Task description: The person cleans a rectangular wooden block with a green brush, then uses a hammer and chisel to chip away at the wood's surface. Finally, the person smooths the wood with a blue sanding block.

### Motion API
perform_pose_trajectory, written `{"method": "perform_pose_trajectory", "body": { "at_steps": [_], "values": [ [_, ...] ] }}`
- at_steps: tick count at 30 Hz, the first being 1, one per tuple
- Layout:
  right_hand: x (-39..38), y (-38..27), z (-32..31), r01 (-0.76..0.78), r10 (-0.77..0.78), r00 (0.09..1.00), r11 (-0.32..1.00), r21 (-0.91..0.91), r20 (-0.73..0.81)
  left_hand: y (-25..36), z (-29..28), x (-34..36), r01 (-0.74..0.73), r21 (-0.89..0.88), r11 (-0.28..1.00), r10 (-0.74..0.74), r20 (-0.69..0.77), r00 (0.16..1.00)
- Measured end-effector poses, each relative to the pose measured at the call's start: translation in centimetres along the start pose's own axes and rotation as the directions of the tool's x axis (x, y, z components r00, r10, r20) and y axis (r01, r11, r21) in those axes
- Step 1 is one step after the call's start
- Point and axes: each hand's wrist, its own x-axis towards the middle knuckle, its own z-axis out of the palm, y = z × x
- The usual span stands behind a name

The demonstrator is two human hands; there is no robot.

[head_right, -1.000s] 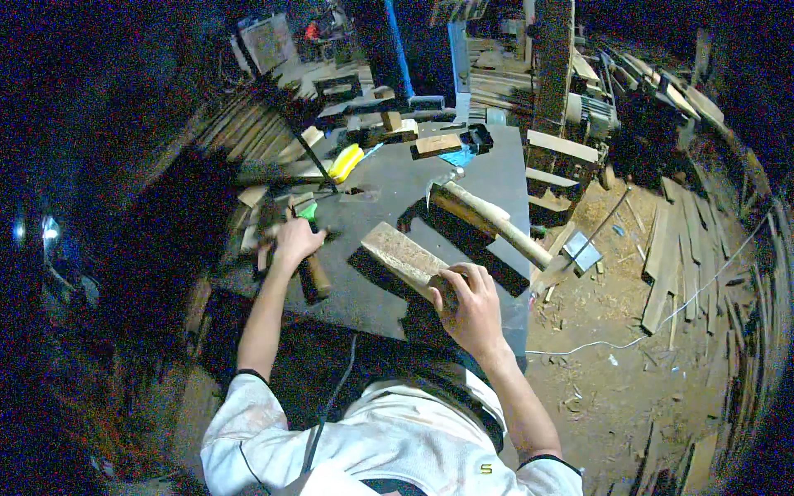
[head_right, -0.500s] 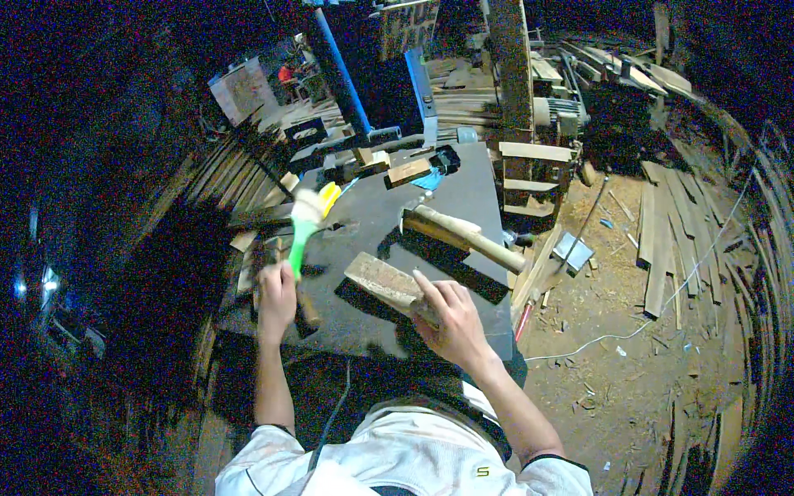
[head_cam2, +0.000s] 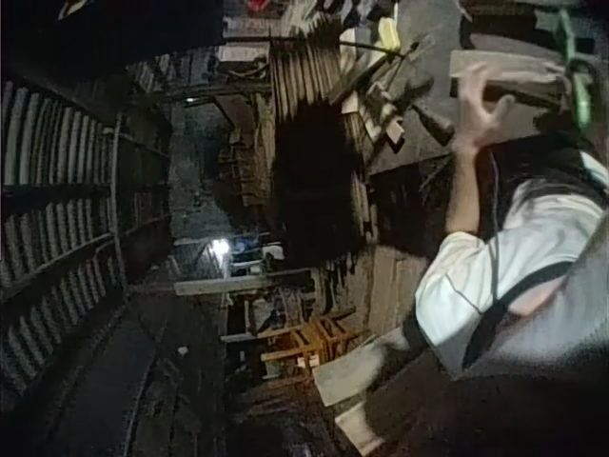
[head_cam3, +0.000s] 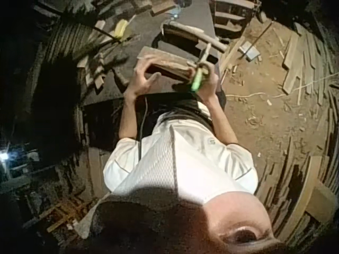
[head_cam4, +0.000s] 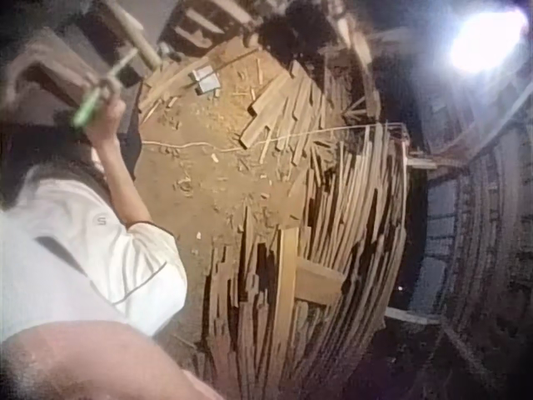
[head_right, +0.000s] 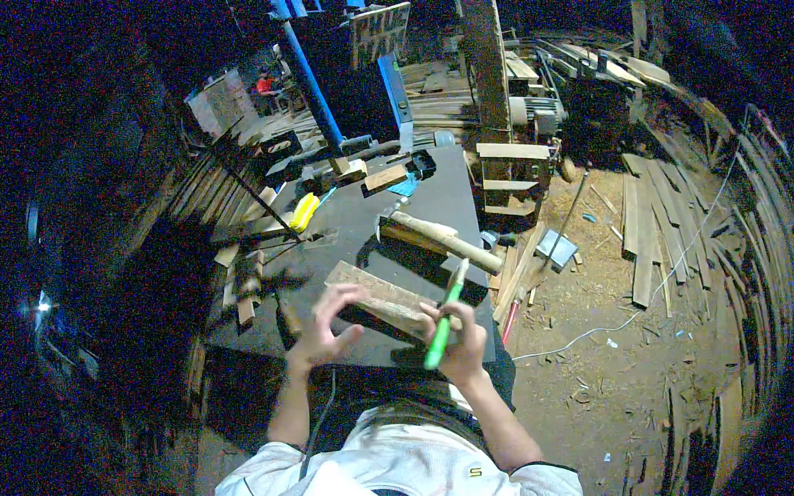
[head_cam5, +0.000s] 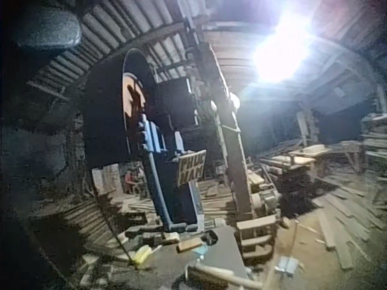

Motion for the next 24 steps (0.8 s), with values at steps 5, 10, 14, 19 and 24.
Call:
{"method": "perform_pose_trajectory", "body": {
  "at_steps": [5,10,14,19,24],
  "values": [
    [0.1,-0.8,-0.4,-0.241,0.273,0.961,0.910,0.337,-0.052,-4.2,-1.2,0.2,0.259,0.224,0.940,-0.279,0.060,0.959],
    [1.1,-1.3,-0.9,-0.329,0.346,0.938,0.872,0.363,0.019,-7.7,-0.2,0.2,0.276,0.101,0.956,-0.281,0.050,0.958],
    [0.8,-0.5,-1.0,-0.303,0.331,0.944,0.879,0.368,-0.014,-8.5,0.0,0.6,0.242,0.065,0.968,-0.244,0.034,0.969],
    [0.6,-0.6,-1.4,-0.269,0.327,0.941,0.882,0.388,-0.091,-6.8,0.5,0.5,0.174,0.238,0.956,-0.178,-0.003,0.984],
    [-0.2,-0.6,-3.6,-0.157,0.196,0.957,0.969,0.190,-0.213,-1.8,2.9,0.1,0.182,0.157,0.971,-0.162,-0.130,0.978]
  ]
}}
